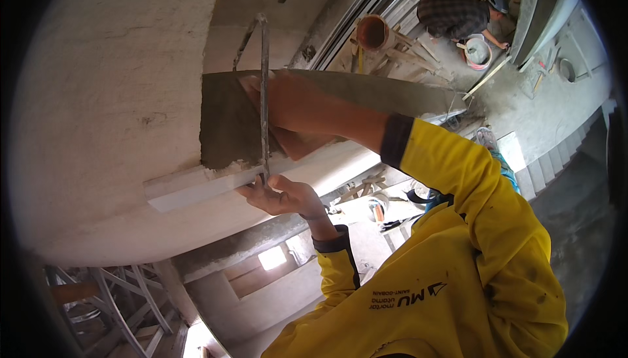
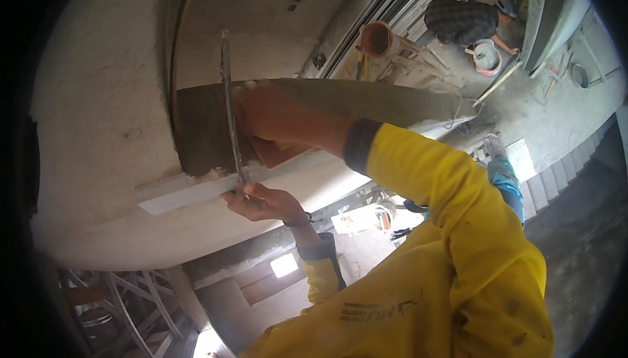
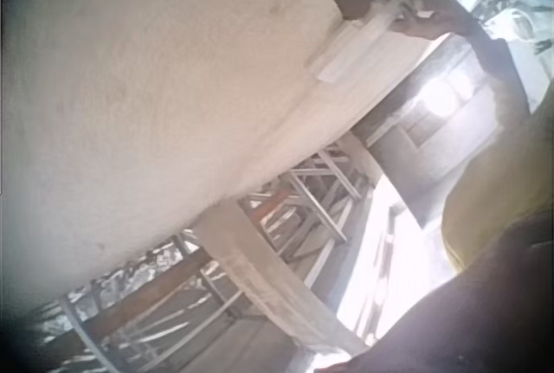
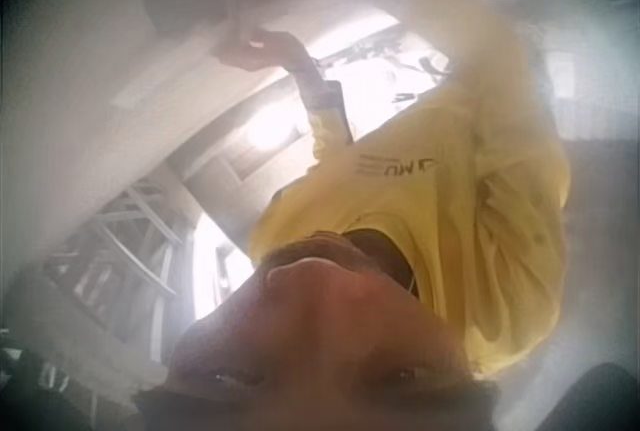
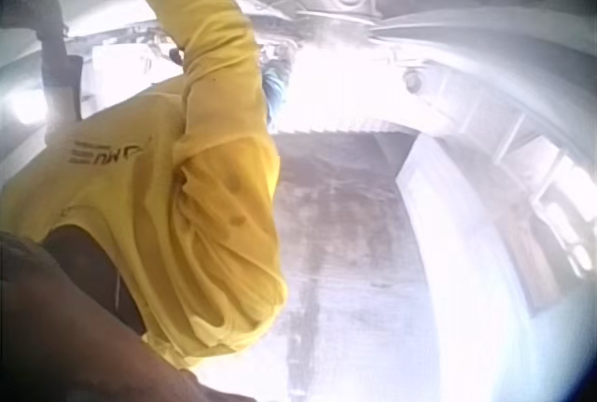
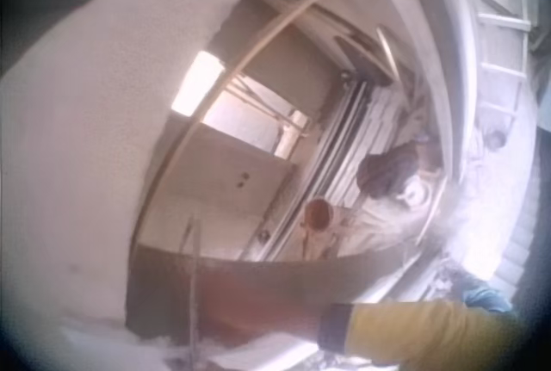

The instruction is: The person applies plaster to a ceiling using a trowel and a hawk. They repeatedly scoop plaster from the hawk and spread it onto the ceiling surface, smoothing it with the trowel. Another person is visible in the background working on a separate task.

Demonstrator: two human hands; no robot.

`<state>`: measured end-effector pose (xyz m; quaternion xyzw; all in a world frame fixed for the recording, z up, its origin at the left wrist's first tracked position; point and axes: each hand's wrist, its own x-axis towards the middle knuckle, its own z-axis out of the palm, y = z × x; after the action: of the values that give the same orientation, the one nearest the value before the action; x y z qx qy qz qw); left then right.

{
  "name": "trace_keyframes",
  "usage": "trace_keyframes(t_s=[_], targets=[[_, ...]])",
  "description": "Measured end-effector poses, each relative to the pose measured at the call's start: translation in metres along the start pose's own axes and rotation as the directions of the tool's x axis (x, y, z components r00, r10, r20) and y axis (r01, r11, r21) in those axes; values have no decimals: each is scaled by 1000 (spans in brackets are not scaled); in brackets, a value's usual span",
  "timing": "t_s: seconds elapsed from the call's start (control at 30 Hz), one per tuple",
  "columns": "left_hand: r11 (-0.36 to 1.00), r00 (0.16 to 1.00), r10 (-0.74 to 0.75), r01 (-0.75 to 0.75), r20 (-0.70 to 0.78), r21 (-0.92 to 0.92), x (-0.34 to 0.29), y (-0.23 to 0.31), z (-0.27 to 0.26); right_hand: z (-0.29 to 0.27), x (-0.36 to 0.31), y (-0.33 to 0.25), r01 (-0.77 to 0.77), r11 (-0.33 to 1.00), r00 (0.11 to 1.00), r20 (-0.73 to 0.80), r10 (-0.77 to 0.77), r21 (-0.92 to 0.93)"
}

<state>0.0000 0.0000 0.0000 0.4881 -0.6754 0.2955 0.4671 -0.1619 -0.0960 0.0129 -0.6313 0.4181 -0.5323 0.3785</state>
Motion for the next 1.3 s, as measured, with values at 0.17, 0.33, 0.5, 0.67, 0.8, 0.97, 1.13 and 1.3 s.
trace_keyframes(t_s=[0.17, 0.33, 0.5, 0.67, 0.8, 0.97, 1.13, 1.3], targets=[[999, 1000, -15, 14, 3, 36, 0, -1, -1, 14, 12, 1, 121, 991, 965, -228, -132, -62], [1000, 1000, 25, -26, -14, -14, 1, -3, -1, 4, 18, -7, 145, 989, 989, -37, -146, -39], [999, 1000, 17, -18, -25, -36, 2, 3, 4, 32, -22, 86, -27, 971, 999, -42, 17, -238], [996, 998, -64, 66, 25, -54, -1, 7, 3, 25, 5, 36, 327, 922, 872, -309, -379, -209], [997, 997, 77, -77, -10, 28, -1, -5, -1, -5, -13, 8, -38, 994, 999, -28, 42, 105], [998, 999, 50, -50, -5, 28, -2, 2, 0, 5, -32, 49, -146, 989, 985, -94, 145, -1], [998, 998, -41, 43, 46, -55, -4, 0, -1, -4, 3, -2, 47, 998, 993, -111, -42, 42], [999, 999, 25, -27, -48, -41, -1, -1, -1, 16, -23, 52, -134, 991, 986, -106, 132, -14]])
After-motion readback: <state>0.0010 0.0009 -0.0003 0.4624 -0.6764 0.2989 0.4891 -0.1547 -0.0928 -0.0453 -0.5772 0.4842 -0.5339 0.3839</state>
